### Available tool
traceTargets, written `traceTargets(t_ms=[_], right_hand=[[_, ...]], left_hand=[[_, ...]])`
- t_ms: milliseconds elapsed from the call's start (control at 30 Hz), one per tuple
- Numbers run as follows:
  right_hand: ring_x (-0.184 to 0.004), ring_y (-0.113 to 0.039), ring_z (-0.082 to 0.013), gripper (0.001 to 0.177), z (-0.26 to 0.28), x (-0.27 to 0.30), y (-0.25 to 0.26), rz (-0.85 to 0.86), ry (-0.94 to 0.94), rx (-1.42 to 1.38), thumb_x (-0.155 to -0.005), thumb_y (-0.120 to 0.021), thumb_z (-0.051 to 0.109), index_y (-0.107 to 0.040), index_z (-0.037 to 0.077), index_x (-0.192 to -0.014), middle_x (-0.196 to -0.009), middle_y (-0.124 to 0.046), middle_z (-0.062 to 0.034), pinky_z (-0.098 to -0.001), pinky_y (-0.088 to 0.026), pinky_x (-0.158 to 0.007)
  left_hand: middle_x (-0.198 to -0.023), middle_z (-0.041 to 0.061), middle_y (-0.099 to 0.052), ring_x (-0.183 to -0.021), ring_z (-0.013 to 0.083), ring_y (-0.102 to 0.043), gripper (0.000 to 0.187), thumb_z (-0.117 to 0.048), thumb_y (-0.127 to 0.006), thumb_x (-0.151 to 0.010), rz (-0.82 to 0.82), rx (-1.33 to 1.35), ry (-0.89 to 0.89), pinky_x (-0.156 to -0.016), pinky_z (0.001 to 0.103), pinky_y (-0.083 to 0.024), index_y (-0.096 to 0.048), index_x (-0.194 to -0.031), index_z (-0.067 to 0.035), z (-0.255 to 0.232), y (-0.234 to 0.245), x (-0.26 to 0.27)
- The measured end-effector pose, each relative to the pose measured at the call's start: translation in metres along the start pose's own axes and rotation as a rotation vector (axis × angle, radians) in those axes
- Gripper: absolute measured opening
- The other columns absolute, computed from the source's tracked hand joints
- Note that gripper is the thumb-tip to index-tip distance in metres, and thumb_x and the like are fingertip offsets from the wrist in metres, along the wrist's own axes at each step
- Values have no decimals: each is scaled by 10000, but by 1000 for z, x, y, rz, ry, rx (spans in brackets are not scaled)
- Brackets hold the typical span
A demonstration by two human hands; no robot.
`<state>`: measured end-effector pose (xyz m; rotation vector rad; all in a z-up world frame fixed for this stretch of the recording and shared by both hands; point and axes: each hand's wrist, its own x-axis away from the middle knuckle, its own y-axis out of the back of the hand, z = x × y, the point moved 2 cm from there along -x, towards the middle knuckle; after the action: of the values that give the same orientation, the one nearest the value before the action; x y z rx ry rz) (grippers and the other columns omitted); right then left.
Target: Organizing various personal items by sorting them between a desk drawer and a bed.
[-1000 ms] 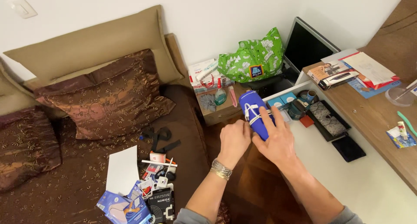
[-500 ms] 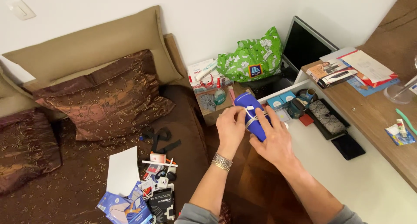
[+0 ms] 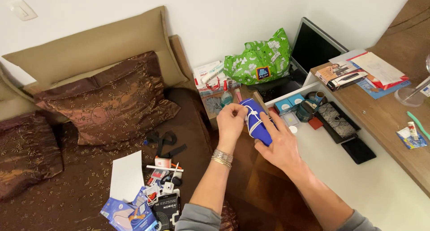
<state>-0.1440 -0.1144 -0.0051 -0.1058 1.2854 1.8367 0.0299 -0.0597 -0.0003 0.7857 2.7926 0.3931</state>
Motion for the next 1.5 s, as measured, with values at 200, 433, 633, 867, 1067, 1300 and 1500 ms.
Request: traceTargets(t_ms=[200, 433, 633, 867, 1067, 1300, 1500], right_hand=[[-1192, -644, -384, 862, 0, 0, -7, 85, -65, -41, -661, -748, 403, -544, 317, -1494, -1454, -547, -48, -539, -551, -946], [-1224, -628, -364, 863, -2, 1, -17, 81, -25, -30, -660, -762, 400, -552, 278, -1488, -1424, -564, -60, -504, -518, -1018], [-1203, -637, -357, 879, 0, 3, -20, 101, -25, 4, -662, -758, 409, -529, 293, -1503, -1441, -542, -46, -512, -531, -1005], [-1132, -647, -444, 868, 3, 5, -19, 157, -11, 82, -680, -719, 403, -507, 296, -1516, -1457, -509, -61, -556, -562, -948], [-1112, -646, -456, 871, 9, 3, -17, 169, 40, 146, -686, -708, 401, -489, 295, -1522, -1474, -486, -62, -562, -581, -925], [-1032, -657, -482, 889, 22, 2, -10, 152, 55, 209, -670, -699, 365, -486, 244, -1524, -1473, -478, -102, -579, -616, -850], [-1066, -631, -459, 899, 19, 1, -8, 195, 35, 201, -680, -688, 358, -456, 254, -1543, -1500, -437, -75, -585, -610, -858]], left_hand=[[-735, 82, -612, -760, 288, -680, 66, -163, -777, -854, -178, 10, -262, -732, 377, -545, -728, -851, -120, -2, 3, 9], [-693, 88, -707, -624, 223, -708, 149, -239, -771, -812, 3, 51, 172, -553, 322, -594, -767, -829, -91, 9, 8, -2], [-590, 58, -669, -524, 195, -666, 230, -354, -754, -809, 47, 75, 309, -520, 310, -546, -768, -757, -130, 50, -7, -5], [-867, 149, -726, -1007, 364, -695, 395, -453, -570, -906, 227, -168, 285, -859, 481, -546, -782, -894, -120, 39, 2, 3], [-1014, 198, -743, -1163, 424, -651, 456, -451, -516, -926, 255, -221, 287, -970, 519, -516, -791, -1041, -105, 41, 3, -2], [-1093, 313, -699, -1143, 509, -636, 567, -413, -408, -991, 315, -315, 103, -1037, 577, -472, -745, -1038, 41, -44, 33, 40], [-990, 261, -672, -1103, 474, -644, 376, -280, -482, -921, 399, -394, 51, -961, 568, -512, -679, -993, 33, -38, 33, 44]])
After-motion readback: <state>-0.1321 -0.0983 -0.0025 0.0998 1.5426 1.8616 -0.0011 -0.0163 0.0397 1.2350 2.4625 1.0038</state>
